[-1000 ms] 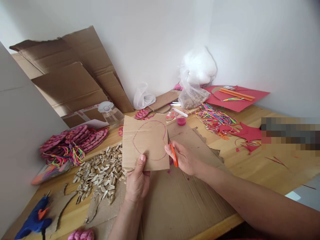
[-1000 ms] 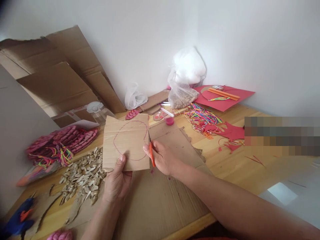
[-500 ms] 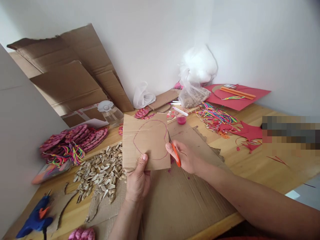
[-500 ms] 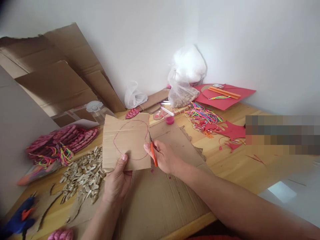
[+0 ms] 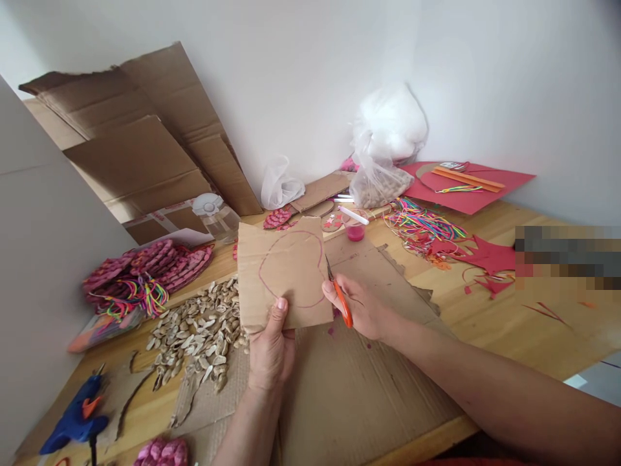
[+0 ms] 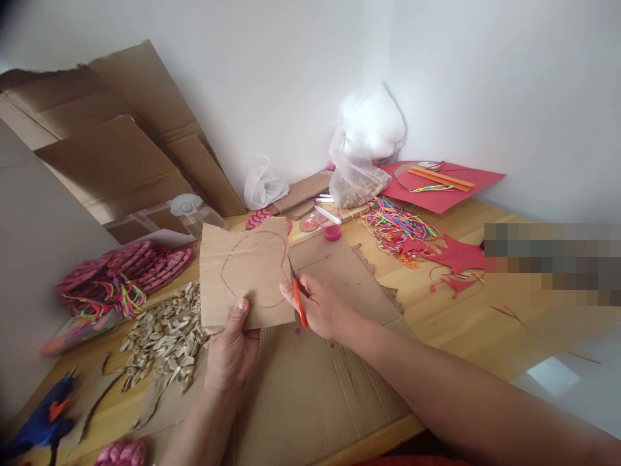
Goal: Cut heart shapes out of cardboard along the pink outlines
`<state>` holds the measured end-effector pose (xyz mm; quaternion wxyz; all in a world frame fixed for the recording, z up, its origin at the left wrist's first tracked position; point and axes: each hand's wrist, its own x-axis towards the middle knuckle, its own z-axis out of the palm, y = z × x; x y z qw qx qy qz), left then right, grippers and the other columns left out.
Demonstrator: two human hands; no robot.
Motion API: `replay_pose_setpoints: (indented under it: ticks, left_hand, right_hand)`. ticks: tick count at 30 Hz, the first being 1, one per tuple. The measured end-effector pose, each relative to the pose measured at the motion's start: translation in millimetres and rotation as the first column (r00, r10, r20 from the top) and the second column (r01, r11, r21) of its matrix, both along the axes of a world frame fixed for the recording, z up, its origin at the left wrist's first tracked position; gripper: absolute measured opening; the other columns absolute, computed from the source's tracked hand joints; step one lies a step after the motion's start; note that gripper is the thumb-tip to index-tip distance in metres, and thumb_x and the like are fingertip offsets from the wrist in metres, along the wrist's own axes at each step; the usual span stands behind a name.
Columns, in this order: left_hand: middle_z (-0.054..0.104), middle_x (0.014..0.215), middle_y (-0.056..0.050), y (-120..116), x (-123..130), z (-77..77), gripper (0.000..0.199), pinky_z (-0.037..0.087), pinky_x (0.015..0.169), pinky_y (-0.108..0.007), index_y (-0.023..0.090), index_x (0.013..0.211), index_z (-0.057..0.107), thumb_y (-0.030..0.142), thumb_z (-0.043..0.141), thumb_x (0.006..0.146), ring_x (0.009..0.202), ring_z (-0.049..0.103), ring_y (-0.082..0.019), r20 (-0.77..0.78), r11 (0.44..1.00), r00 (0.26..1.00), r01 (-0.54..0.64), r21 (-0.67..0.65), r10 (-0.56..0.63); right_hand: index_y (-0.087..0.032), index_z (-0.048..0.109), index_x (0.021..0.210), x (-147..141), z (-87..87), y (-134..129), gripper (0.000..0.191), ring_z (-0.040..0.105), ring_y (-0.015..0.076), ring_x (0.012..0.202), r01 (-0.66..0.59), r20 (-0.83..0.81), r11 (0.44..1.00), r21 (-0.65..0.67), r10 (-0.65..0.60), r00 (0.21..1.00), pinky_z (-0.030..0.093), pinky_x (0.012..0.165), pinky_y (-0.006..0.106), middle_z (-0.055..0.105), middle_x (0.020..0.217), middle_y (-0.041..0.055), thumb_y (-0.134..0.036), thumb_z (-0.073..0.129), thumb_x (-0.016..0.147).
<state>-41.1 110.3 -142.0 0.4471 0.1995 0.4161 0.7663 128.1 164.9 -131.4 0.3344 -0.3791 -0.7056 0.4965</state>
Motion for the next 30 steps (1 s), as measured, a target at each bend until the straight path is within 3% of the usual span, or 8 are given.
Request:
replay_pose_setpoints:
  ticks: [8, 18, 30]
  left_hand:
    - [0.072, 0.128, -0.005, 0, 1, 2.8, 0.054, 0.057, 0.095, -0.028, 0.030, 0.130, 0.066, 0.017, 0.080, 0.079, 0.121, 0.065, -0.021, -0.013, 0.999, 0.999, -0.048, 0.017, 0.048]
    - [0.068, 0.135, -0.004, -1, 0, 0.9, 0.060, 0.053, 0.104, -0.035, 0.031, 0.132, 0.063, 0.018, 0.082, 0.077, 0.128, 0.060, -0.024, -0.038, 0.999, 0.999, -0.034, -0.003, 0.034]
    - [0.069, 0.133, -0.005, -2, 4, 2.5, 0.058, 0.055, 0.100, -0.033, 0.030, 0.131, 0.065, 0.018, 0.082, 0.077, 0.122, 0.064, -0.023, -0.006, 1.000, 1.000, -0.018, -0.008, 0.018]
  right_hand:
    - [-0.021, 0.041, 0.077, -2, -6.1, -2, 0.046, 0.041, 0.0119, 0.062, -0.073, -0.007, 0.997, -0.039, 0.072, 0.997, 0.030, 0.057, 0.027, 0.043, 0.066, -0.0051, -0.062, 0.041, 0.098]
    - [-0.021, 0.040, 0.071, -4, -9.8, -3, 0.051, 0.041, 0.0122, 0.059, -0.028, -0.016, 0.999, -0.020, 0.027, 1.000, 0.028, 0.056, 0.027, 0.043, 0.062, -0.0041, -0.065, 0.040, 0.097]
    - [-0.021, 0.044, 0.070, -7, -12.7, -5, 0.051, 0.042, 0.0118, 0.055, 0.035, -0.112, 0.998, -0.043, -0.040, 0.993, 0.029, 0.054, 0.026, 0.043, 0.057, -0.0052, -0.067, 0.050, 0.092]
